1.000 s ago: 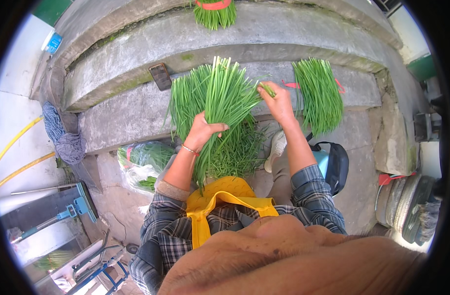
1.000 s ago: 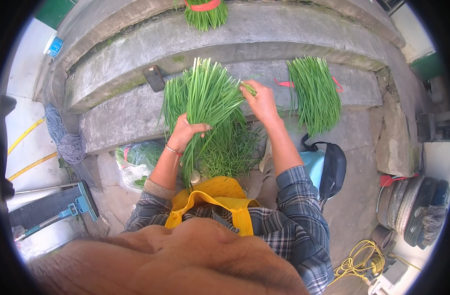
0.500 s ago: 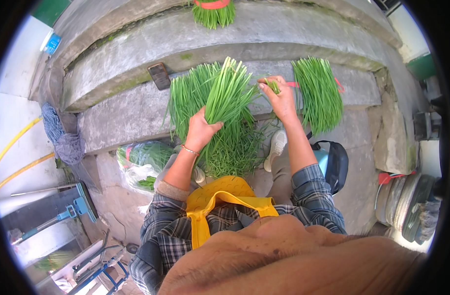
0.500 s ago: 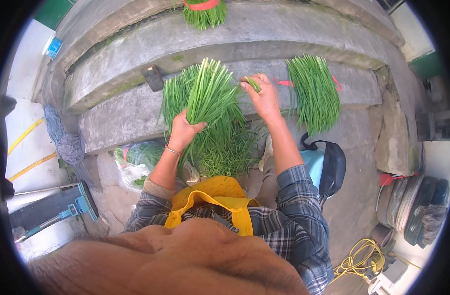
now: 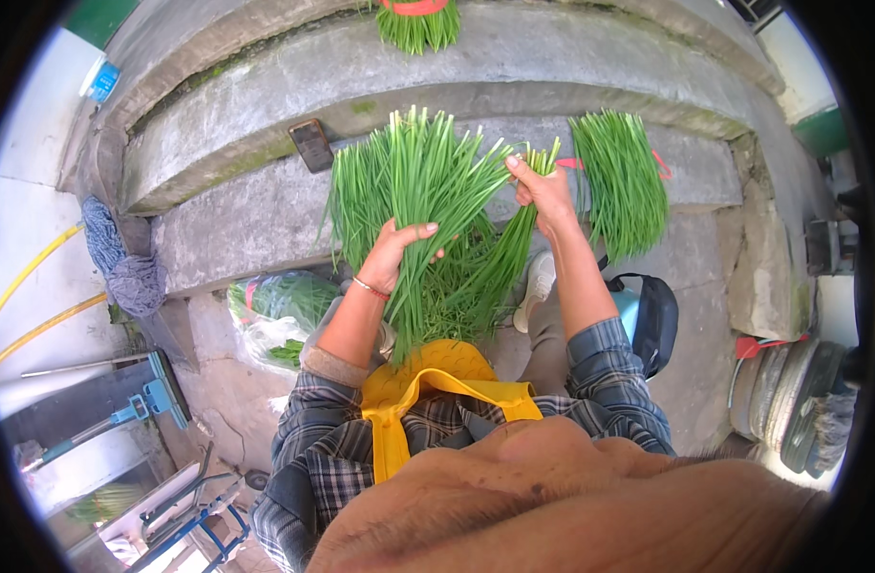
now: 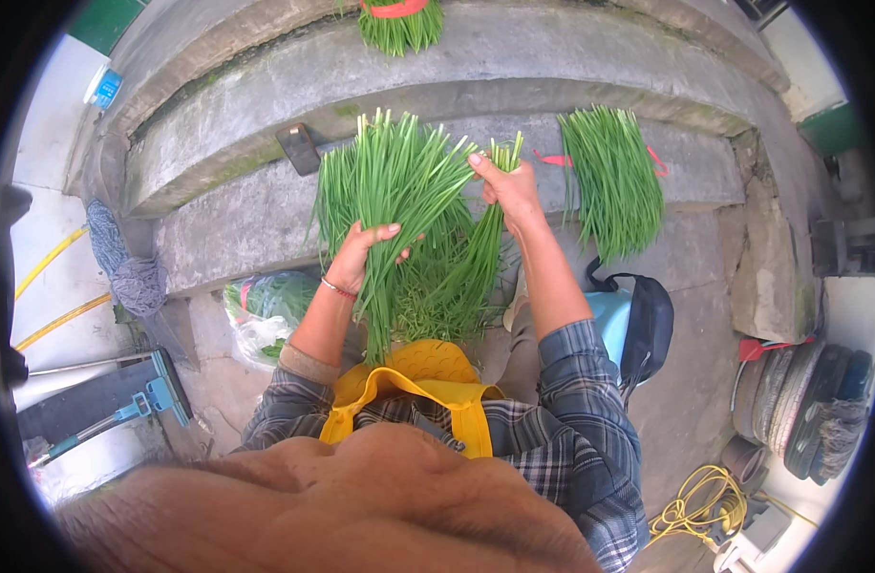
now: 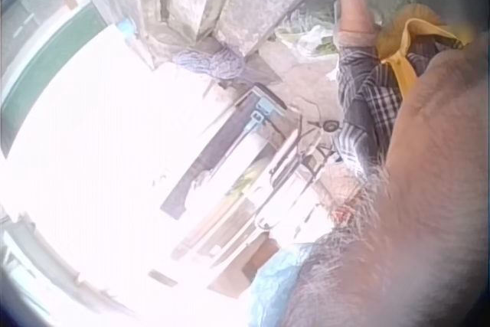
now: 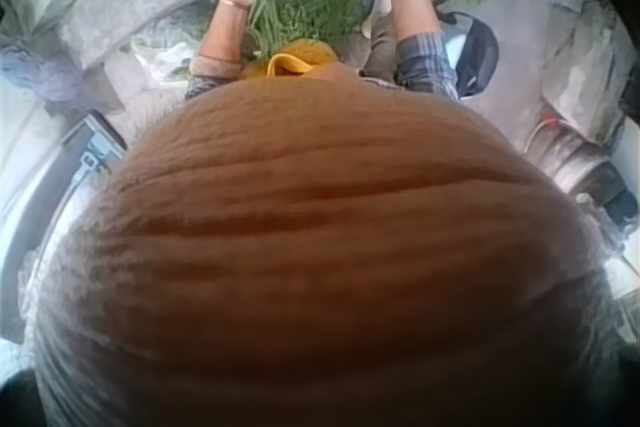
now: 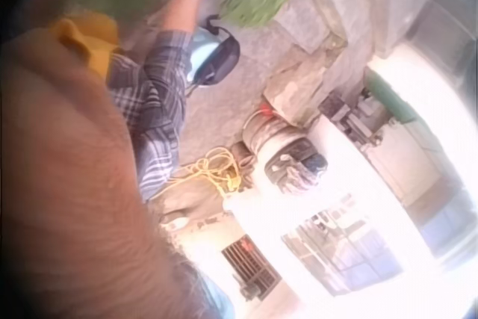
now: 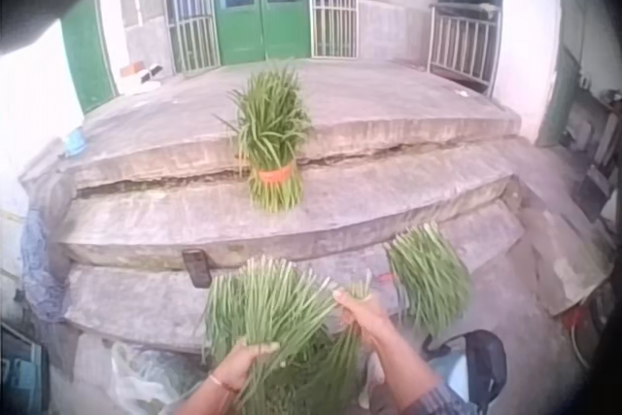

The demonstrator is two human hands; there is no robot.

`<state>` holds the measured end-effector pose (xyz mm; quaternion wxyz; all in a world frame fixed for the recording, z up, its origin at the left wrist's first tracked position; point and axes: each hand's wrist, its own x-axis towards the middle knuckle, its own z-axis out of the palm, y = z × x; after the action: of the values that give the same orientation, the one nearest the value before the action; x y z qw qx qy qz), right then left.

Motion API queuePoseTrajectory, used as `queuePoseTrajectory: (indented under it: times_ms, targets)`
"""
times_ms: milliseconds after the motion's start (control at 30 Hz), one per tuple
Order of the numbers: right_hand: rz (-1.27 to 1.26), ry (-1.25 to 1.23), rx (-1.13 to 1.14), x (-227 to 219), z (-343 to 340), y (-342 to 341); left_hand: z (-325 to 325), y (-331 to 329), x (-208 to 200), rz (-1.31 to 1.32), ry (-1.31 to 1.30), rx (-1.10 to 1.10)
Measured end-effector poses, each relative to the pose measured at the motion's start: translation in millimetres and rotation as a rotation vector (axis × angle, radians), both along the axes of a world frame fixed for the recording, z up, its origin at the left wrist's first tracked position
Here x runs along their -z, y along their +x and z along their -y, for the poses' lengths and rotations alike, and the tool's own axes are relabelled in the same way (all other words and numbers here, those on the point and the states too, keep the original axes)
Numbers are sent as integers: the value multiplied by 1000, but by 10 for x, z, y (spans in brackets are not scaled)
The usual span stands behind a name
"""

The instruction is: The person gathers and aligns long green vegetable stalks by hand, forming them into bundles. They repeatedly adjust the stalks to create uniform bunches and place completed bundles on a concrete ledge.

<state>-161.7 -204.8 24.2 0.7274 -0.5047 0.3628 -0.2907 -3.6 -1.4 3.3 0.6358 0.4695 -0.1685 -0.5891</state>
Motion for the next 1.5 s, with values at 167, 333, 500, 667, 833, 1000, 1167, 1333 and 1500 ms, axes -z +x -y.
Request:
queuePoseTrajectory:
  times_ms: [167, 333, 500, 667, 833, 1000, 1167, 1333, 1500]
  targets:
    - [46, -110, 56, 39, 17, 4, 28, -34, 150, -245, 50, -21]
    - [68, -136, -19, -1, 9, -2, 24, -166, 138, -132, 77, 136]
    - [-1, -185, 4, -16, 17, -17, -20, -183, 183, -312, -34, 168]
    - [13, -173, 10, 17, 81, -68, 18, -163, 56, -50, 46, 34]
    - [-6, -192, 3, 27, 102, -84, 20, -133, -52, -36, -43, -78]
    - [15, -192, 45, 2, 123, -89, 30, -160, -3, 47, -48, -110]
    - [163, -56, 245, 1, 201, -84, 15, -148, -68, 114, -51, -136]
    - [228, 184, 249, 121, 230, -124, 4, -100, 11, 132, -44, -222]
    - [190, 151, 41, -103, -62, 26, 8, -81, -51, 99, -42, -201]
